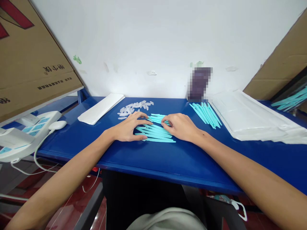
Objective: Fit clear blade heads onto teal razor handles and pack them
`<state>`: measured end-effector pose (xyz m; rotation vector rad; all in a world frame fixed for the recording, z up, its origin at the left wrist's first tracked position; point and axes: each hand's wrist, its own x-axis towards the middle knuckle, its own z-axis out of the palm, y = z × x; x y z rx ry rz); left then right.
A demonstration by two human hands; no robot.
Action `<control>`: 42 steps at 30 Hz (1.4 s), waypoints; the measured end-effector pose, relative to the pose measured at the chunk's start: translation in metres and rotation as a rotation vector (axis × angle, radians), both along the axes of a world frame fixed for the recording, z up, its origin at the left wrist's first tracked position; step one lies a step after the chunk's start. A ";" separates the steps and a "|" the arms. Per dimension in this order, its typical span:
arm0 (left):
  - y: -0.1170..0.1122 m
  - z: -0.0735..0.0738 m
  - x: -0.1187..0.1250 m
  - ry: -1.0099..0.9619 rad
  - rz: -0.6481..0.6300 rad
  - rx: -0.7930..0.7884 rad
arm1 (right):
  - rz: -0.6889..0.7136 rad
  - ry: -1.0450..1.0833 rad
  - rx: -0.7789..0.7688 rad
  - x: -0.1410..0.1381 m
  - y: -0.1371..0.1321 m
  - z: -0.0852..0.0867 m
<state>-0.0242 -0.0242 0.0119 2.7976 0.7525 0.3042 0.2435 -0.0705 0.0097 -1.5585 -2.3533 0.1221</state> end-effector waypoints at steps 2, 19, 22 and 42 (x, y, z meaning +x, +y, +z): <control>0.004 -0.001 -0.002 -0.035 0.026 0.042 | -0.022 -0.022 0.015 0.002 0.001 -0.001; 0.012 -0.007 -0.006 0.015 0.145 0.061 | -0.064 -0.120 -0.013 0.004 0.004 -0.004; 0.014 -0.006 -0.008 0.032 0.137 0.021 | -0.054 -0.126 -0.001 0.004 0.004 -0.005; 0.014 0.001 -0.012 0.085 0.140 -0.050 | 0.272 0.033 -0.028 -0.006 -0.007 -0.004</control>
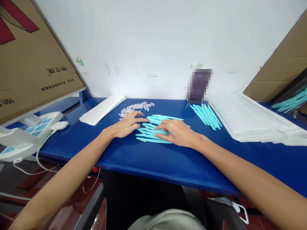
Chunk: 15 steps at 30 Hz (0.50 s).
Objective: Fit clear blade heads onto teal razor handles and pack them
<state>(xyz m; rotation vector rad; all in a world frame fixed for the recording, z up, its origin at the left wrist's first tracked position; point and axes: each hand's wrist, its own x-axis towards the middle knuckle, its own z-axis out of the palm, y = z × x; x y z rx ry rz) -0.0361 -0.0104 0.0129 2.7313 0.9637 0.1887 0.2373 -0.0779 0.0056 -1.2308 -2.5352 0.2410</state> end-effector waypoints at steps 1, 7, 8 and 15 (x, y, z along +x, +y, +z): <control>0.000 0.000 0.000 -0.001 -0.001 0.002 | 0.003 -0.001 0.002 -0.001 -0.001 0.000; 0.000 0.001 0.000 -0.012 -0.013 0.018 | 0.005 -0.023 -0.004 -0.003 -0.003 0.000; 0.001 0.001 -0.001 -0.015 -0.017 0.019 | 0.008 -0.024 -0.002 -0.003 -0.004 0.000; 0.000 0.003 -0.001 -0.031 -0.008 0.024 | 0.055 -0.045 0.014 0.000 -0.003 -0.001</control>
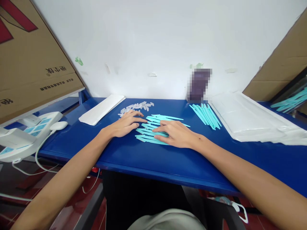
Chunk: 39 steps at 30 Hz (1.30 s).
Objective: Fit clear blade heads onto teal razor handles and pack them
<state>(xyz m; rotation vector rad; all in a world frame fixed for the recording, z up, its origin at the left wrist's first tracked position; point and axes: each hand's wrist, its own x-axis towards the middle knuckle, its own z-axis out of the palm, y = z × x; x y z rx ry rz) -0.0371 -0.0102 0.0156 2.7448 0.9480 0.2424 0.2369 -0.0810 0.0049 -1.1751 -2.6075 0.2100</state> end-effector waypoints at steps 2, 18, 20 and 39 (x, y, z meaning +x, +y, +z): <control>-0.001 0.001 0.001 -0.002 -0.001 0.007 | 0.009 -0.008 -0.005 0.000 0.000 0.000; -0.005 0.004 0.004 -0.046 -0.017 0.059 | -0.018 0.000 -0.021 0.003 0.002 0.001; -0.005 0.003 0.004 -0.054 -0.017 0.065 | -0.051 -0.006 0.005 0.003 0.002 0.002; -0.003 -0.005 0.005 0.019 0.028 0.034 | -0.180 -0.098 0.068 0.005 0.008 0.000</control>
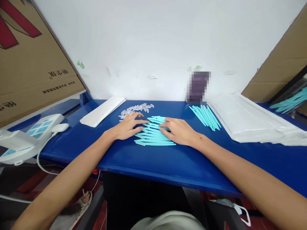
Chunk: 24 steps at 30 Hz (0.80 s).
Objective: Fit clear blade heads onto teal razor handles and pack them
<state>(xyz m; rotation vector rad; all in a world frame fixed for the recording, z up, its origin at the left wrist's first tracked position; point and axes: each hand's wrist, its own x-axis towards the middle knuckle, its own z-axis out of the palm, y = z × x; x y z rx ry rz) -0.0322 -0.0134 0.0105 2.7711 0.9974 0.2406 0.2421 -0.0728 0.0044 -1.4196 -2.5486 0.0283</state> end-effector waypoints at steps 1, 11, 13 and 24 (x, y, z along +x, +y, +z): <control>0.001 0.000 0.000 -0.010 -0.007 0.011 | 0.014 0.002 -0.003 0.000 0.000 0.000; 0.000 -0.003 0.000 -0.045 0.008 0.009 | -0.145 0.004 0.021 0.003 0.003 -0.002; -0.001 -0.004 0.001 -0.040 0.025 0.001 | -0.159 -0.014 0.005 0.004 0.004 -0.003; 0.002 -0.009 0.007 -0.003 0.056 -0.028 | -0.133 0.000 0.014 0.004 0.005 -0.005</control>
